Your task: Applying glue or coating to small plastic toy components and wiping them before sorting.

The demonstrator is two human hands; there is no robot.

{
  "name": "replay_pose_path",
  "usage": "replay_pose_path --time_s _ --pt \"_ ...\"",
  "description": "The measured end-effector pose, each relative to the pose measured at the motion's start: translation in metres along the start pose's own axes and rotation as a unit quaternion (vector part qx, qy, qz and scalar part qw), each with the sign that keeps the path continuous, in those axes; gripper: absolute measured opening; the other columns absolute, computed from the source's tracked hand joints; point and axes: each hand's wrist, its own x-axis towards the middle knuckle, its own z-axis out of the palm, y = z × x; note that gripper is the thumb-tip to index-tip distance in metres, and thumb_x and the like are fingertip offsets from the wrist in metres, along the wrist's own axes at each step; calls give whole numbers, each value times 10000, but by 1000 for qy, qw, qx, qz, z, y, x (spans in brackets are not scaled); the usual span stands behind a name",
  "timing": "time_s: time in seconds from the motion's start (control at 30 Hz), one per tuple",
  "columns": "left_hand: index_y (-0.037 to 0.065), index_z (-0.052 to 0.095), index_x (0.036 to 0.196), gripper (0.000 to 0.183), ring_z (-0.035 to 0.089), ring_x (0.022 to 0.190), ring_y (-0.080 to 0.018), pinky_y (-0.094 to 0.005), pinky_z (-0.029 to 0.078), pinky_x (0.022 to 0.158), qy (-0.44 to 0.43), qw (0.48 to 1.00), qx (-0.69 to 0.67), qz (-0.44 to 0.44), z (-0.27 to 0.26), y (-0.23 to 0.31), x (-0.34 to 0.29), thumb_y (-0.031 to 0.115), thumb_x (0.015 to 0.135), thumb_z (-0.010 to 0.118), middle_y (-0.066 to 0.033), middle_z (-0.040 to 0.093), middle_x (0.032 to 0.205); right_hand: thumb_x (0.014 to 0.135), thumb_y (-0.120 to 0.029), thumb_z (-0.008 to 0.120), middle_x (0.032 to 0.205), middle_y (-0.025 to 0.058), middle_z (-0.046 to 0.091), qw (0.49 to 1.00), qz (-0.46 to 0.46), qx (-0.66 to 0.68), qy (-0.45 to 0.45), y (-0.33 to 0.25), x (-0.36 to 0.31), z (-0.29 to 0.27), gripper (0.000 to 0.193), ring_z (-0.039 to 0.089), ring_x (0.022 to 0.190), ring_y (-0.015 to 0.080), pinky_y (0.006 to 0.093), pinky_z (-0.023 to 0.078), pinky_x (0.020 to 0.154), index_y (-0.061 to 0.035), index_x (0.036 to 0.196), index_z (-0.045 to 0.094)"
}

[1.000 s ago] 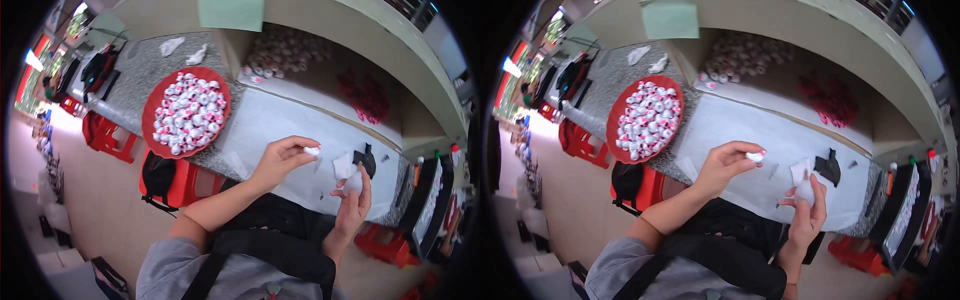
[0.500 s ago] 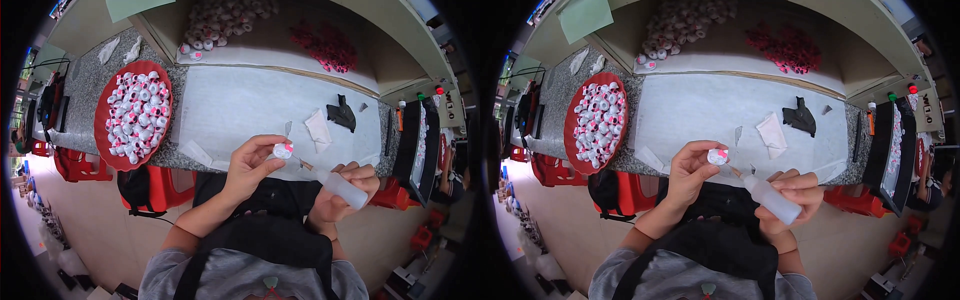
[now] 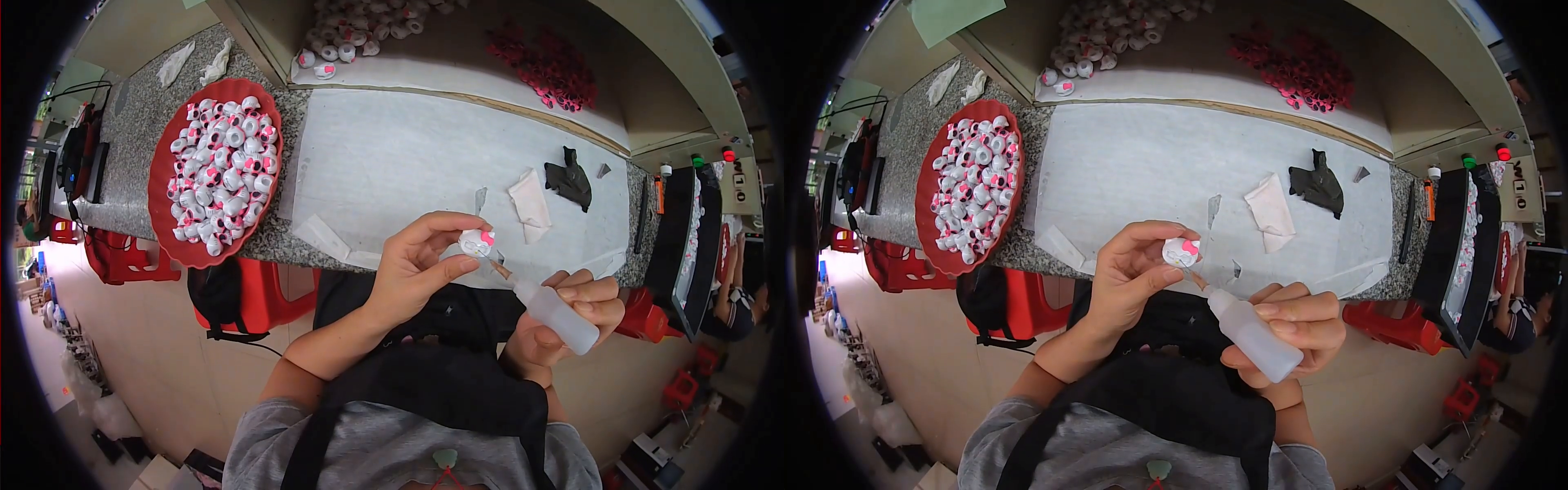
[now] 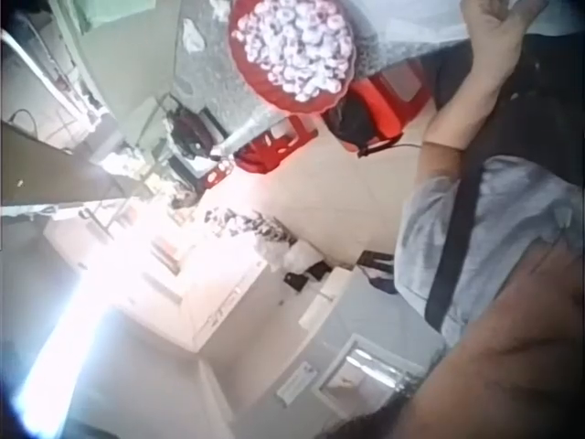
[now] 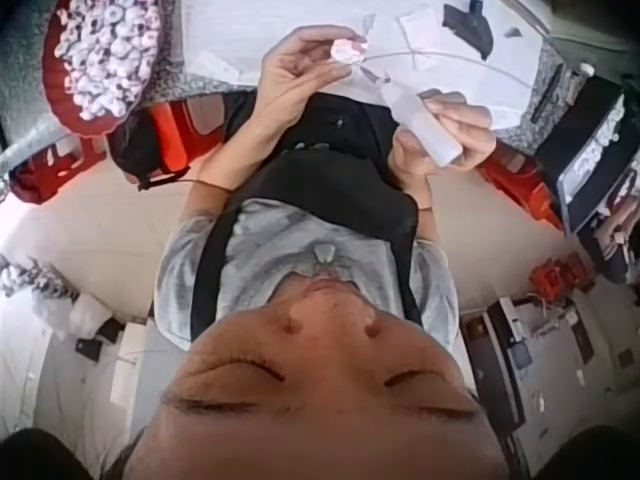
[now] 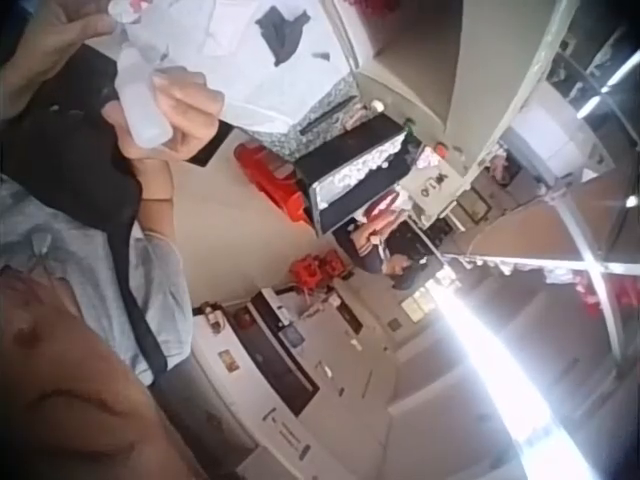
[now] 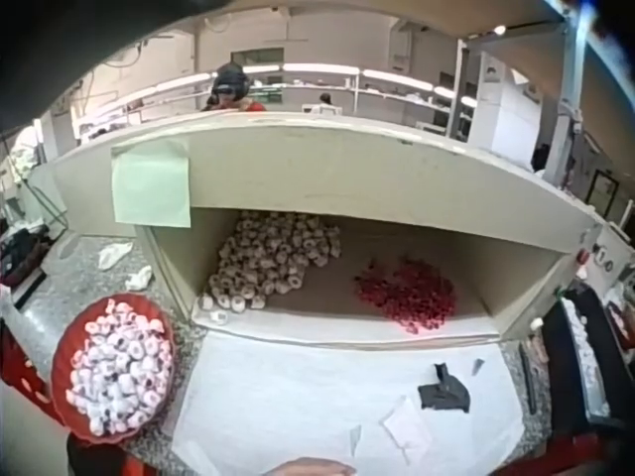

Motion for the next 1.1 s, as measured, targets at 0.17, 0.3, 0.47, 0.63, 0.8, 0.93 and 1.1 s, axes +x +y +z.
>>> replay_pose_path --time_s 0.17,0.3,0.47,0.63,0.8,0.93,1.1 --pt "-16 439 1002 321 482 931 -179 -298 401 799 -5 1000 4 8 -2 -3 1 -49 696 530 -143 492 992 580 -305 711 689 17 377 1000 4 3 -12 0 -1 -2 445 342 499 62 158 314 433 -97 760 361" --pt "-15 437 1003 317 485 923 -176 -292 398 799 -4 1000 2 11 0 -2 1 -37 701 532 -139 493 992 585 -283 710 690 22 380 1000 -12 18 -12 -2 0 -1 431 349 506 67 159 315 426 -93 749 359" --pt "-14 437 1003 317 493 913 -175 -285 399 793 -1 1000 -21 -9 0 0 -1 -26 703 536 -136 499 984 599 -265 702 692 26 380 999 -42 3 -21 -1 0 -3 420 351 512 72 162 321 429 -86 751 354" --pt "-14 437 1004 315 495 911 -172 -282 402 791 -4 1000 -20 -15 1 -2 -1 -32 703 529 -137 504 977 601 -274 701 694 26 379 998 -50 1 -30 -1 0 -4 428 350 516 71 160 322 438 -84 754 350" --pt "-16 438 1004 314 491 918 -171 -289 406 790 -10 1000 -11 -11 2 -4 -1 -54 702 515 -144 501 981 597 -274 706 696 20 372 999 -41 2 -33 -1 -1 -4 435 345 521 73 160 322 449 -85 747 344" --pt "-16 438 1003 314 490 918 -174 -293 408 788 -4 1000 -10 -15 2 -4 -2 -58 701 514 -146 500 980 598 -277 705 696 15 366 999 -31 14 -32 -1 -3 -4 436 334 516 74 157 312 443 -88 742 339" --pt "-17 439 1002 317 484 926 -175 -295 406 791 -9 1000 -6 -20 2 -3 -2 -59 698 516 -143 500 977 608 -259 696 695 17 363 999 -40 6 -28 -2 -1 -3 422 339 519 77 156 314 443 -88 742 333"
